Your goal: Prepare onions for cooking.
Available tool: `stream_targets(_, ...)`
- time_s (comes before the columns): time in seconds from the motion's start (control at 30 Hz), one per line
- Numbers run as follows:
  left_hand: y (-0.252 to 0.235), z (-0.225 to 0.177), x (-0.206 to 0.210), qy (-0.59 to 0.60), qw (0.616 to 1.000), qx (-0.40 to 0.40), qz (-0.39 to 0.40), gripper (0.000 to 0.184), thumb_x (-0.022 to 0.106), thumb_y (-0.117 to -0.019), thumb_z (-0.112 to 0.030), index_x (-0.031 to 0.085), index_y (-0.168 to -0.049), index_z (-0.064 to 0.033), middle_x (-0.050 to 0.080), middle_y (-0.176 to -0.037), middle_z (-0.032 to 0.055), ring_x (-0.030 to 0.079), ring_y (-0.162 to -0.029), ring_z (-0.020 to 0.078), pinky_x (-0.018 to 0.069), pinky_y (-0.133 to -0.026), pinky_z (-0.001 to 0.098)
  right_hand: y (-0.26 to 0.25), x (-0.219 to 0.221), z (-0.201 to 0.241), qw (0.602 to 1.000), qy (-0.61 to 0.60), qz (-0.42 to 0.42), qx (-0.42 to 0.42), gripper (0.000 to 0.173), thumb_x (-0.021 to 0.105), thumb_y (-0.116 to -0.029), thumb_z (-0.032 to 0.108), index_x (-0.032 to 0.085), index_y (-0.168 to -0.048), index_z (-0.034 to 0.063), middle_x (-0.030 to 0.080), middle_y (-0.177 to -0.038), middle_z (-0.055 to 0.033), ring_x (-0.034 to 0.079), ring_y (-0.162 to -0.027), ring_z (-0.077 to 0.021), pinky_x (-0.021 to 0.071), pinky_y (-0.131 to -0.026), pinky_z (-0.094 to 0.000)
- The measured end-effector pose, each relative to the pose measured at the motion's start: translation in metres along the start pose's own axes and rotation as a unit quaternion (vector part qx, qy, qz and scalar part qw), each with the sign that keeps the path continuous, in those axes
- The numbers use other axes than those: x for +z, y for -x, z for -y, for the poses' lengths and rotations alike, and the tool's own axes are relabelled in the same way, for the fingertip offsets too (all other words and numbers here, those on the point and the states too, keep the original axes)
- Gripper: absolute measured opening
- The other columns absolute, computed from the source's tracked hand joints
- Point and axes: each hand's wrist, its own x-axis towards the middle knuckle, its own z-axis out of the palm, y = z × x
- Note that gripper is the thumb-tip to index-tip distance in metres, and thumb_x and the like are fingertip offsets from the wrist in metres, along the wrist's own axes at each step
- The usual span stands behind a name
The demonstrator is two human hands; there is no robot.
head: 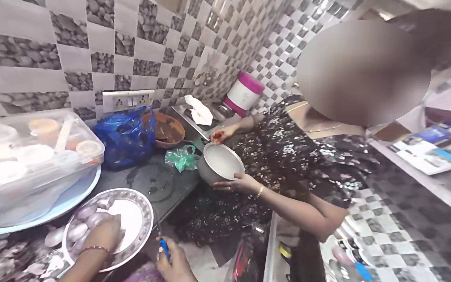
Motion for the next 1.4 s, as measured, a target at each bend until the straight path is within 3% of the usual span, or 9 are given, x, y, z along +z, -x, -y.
stream_targets(0.4,0.003,-0.001,0.002,-0.025,1.000,-0.005,-0.010,0.043,0.061,-0.1006,-0.027,0.059,-0.134,0.0004,0.061,-0.133,0.0266,0.059,-0.126,0.0447,0.0502,-0.098,0.0606,0.010,0.005,-0.009,1.000,-0.029,-0.005,-0.004,0.041,0.047,-0.1045,0.014,0.053,-0.142,-0.0023,0.067,-0.094,-0.0180,0.064,-0.075,-0.0223,0.0557,-0.073,-0.0407)
stream_targets(0.53,0.003,0.001,-0.003,-0.020,1.000,0.000,0.000,0.048,0.061,-0.1012,-0.033,0.059,-0.136,-0.0001,0.058,-0.138,0.0247,0.056,-0.129,0.0423,0.0480,-0.103,0.0586,0.005,0.003,-0.001,1.000,-0.008,0.001,0.016,0.041,0.046,-0.1058,0.017,0.054,-0.142,-0.0001,0.068,-0.101,-0.0180,0.066,-0.082,-0.0229,0.0562,-0.079,-0.0415)
stream_targets(0.63,0.002,0.002,-0.003,0.012,1.000,-0.008,0.011,0.048,0.061,-0.1010,-0.033,0.059,-0.134,0.0016,0.056,-0.141,0.0251,0.055,-0.130,0.0432,0.0459,-0.106,0.0586,-0.002,0.007,0.012,0.996,0.067,0.017,0.057,0.042,0.043,-0.1083,0.023,0.053,-0.144,0.0035,0.069,-0.097,-0.0170,0.068,-0.083,-0.0264,0.0560,-0.079,-0.0456)
stream_targets(0.73,0.000,0.006,-0.001,0.042,0.999,-0.018,0.013,0.048,0.060,-0.1008,-0.034,0.060,-0.133,0.0009,0.056,-0.141,0.0242,0.056,-0.129,0.0422,0.0465,-0.105,0.0593,-0.010,0.013,0.030,0.980,0.170,0.058,0.085,0.041,0.039,-0.1099,0.026,0.057,-0.137,0.0023,0.071,-0.097,-0.0178,0.070,-0.090,-0.0307,0.0557,-0.084,-0.0491)
stream_targets(0.8,-0.002,0.006,-0.003,0.058,0.998,-0.017,0.007,0.049,0.062,-0.1003,-0.034,0.059,-0.134,0.0010,0.056,-0.140,0.0238,0.057,-0.129,0.0403,0.0461,-0.106,0.0573,-0.020,0.017,0.042,0.963,0.230,0.099,0.104,0.041,0.034,-0.1114,0.028,0.060,-0.129,0.0012,0.070,-0.102,-0.0192,0.070,-0.098,-0.0322,0.0540,-0.089,-0.0491)
stream_targets(0.93,-0.001,0.000,-0.005,0.077,0.997,-0.008,-0.004,0.053,0.067,-0.0978,-0.026,0.052,-0.140,0.0022,0.057,-0.138,0.0261,0.057,-0.128,0.0418,0.0463,-0.106,0.0566,-0.039,0.025,0.059,0.927,0.305,0.149,0.157,0.046,0.027,-0.1132,0.031,0.055,-0.135,0.0017,0.068,-0.119,-0.0209,0.067,-0.116,-0.0338,0.0515,-0.099,-0.0495)
stream_targets(1.2,-0.003,0.000,-0.002,0.077,0.997,-0.006,-0.003,0.048,0.066,-0.0991,-0.024,0.056,-0.138,0.0027,0.056,-0.140,0.0251,0.055,-0.131,0.0410,0.0438,-0.109,0.0559,-0.062,0.035,0.054,0.926,0.304,0.149,0.166,0.048,0.025,-0.1136,0.031,0.054,-0.137,0.0006,0.067,-0.124,-0.0226,0.065,-0.119,-0.0352,0.0504,-0.101,-0.0508)
stream_targets(1.4,-0.003,-0.003,0.002,0.074,0.997,-0.012,-0.016,0.048,0.067,-0.0980,-0.021,0.055,-0.137,0.0049,0.055,-0.140,0.0263,0.054,-0.132,0.0418,0.0433,-0.111,0.0544,-0.065,0.040,0.051,0.918,0.323,0.155,0.169,0.049,0.024,-0.1133,0.035,0.054,-0.136,0.0026,0.068,-0.120,-0.0220,0.067,-0.115,-0.0367,0.0526,-0.096,-0.0533)
